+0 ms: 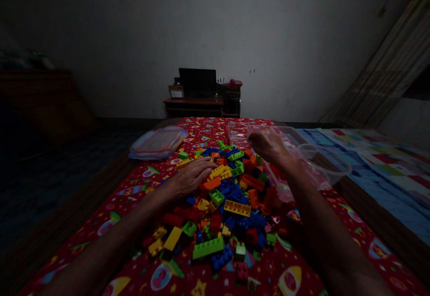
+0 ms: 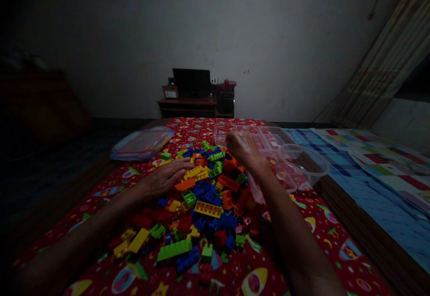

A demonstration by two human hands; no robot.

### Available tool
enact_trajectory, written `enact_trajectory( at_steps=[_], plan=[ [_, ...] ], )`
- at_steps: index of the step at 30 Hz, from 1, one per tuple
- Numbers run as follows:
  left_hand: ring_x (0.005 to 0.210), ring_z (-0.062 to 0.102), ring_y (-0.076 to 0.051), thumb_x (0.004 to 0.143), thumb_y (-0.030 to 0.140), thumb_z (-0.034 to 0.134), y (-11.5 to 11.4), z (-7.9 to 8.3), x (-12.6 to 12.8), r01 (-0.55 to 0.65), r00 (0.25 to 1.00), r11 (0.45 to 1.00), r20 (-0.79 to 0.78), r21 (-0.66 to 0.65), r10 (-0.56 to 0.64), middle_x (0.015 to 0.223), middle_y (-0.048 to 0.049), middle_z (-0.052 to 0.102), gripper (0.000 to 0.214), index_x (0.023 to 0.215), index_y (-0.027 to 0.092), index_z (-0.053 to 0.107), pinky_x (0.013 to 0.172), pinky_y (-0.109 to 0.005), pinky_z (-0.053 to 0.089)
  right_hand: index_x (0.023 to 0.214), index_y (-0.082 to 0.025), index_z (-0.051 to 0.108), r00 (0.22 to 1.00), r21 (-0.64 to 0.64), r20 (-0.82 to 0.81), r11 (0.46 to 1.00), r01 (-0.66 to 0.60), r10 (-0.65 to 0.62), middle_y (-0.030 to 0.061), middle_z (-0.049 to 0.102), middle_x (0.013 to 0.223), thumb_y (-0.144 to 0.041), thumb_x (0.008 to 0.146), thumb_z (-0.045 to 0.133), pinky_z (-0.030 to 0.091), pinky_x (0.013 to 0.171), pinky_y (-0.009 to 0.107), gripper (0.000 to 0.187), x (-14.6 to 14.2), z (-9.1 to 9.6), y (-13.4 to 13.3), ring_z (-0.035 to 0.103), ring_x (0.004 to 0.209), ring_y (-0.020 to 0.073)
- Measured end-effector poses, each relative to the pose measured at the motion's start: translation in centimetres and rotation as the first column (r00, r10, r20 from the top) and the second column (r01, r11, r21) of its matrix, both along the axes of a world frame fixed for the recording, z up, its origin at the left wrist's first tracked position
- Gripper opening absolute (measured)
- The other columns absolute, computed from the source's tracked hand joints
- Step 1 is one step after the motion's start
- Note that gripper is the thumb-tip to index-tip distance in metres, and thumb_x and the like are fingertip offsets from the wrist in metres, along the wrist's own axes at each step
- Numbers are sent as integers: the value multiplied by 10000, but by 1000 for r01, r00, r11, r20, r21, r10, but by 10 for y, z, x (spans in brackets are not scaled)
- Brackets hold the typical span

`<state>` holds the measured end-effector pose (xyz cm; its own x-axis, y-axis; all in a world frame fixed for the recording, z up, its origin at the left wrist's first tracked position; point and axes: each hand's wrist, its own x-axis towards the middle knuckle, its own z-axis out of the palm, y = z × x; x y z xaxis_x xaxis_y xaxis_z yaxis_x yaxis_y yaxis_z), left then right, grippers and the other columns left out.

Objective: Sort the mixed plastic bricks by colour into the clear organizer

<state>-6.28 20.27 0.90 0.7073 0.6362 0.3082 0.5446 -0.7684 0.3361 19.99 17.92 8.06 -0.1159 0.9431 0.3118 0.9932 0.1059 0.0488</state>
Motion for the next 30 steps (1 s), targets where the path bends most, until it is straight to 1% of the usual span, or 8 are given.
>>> enact_trajectory(
  at_steps=[2,5,9,12,16,20,25,30],
  plan=[
    [1236,487,-219,946,446,242,1,6,-3,-1,1000,1000,2,-28,1,1297,-85,577,499,1206,183,575,1056,-356,370,879,-160,700,992,-38,-15,991,-126,126,108,677,824,-224,889,387,287,580,257,320,-26,-11,1,565,684,148],
    [1082,587,-216,921,482,304,6,23,-17,-15,999,999,29,-44,17,1181,-84,643,476,1132,184,609,947,-324,450,868,-152,685,981,-92,-5,977,-193,193,107,667,826,-239,900,407,300,591,260,293,-52,-30,-1,542,683,153],
    [776,629,-189,856,522,427,6,52,-44,-75,996,993,-62,-92,69,829,-48,696,419,845,175,663,722,-276,496,1018,-166,646,951,-122,27,946,-302,307,96,662,934,-168,897,402,362,690,259,273,-58,-49,-5,548,820,175],
    [726,624,-168,825,481,497,-6,64,-54,-50,974,968,-226,-245,-6,797,-15,694,329,827,202,672,648,-232,476,1097,-186,621,925,-95,15,922,-376,379,81,659,1014,-121,880,397,370,768,258,319,-54,-56,-3,547,923,177],
    [783,633,-175,769,406,589,-21,61,-50,-60,951,946,-306,-319,-42,875,-9,696,227,879,229,680,663,-225,468,1036,-167,660,965,-154,-40,952,-263,259,100,675,980,-223,859,475,365,692,258,262,-56,-56,6,586,890,197],
    [783,612,-172,737,329,590,-18,53,-47,-72,945,965,-328,-251,-15,866,-9,672,184,869,219,655,677,-234,459,935,-168,699,984,-183,-90,968,-170,156,99,693,884,-221,829,481,320,589,256,247,-63,-49,6,613,775,188],
    [792,588,-182,696,242,552,-4,48,-58,-180,899,967,-430,-178,88,882,-21,651,176,851,190,617,691,-259,459,1005,-198,691,983,-95,-124,985,-146,134,91,702,916,-185,799,489,319,589,248,289,-58,-38,0,613,784,183],
    [776,598,-188,699,263,562,4,41,-66,-189,895,956,-440,-223,75,872,-28,660,200,879,198,620,652,-254,452,919,-177,717,996,5,-83,1000,-14,14,118,698,872,-190,827,422,307,588,265,309,-30,-9,-5,590,741,181]
  ],
)
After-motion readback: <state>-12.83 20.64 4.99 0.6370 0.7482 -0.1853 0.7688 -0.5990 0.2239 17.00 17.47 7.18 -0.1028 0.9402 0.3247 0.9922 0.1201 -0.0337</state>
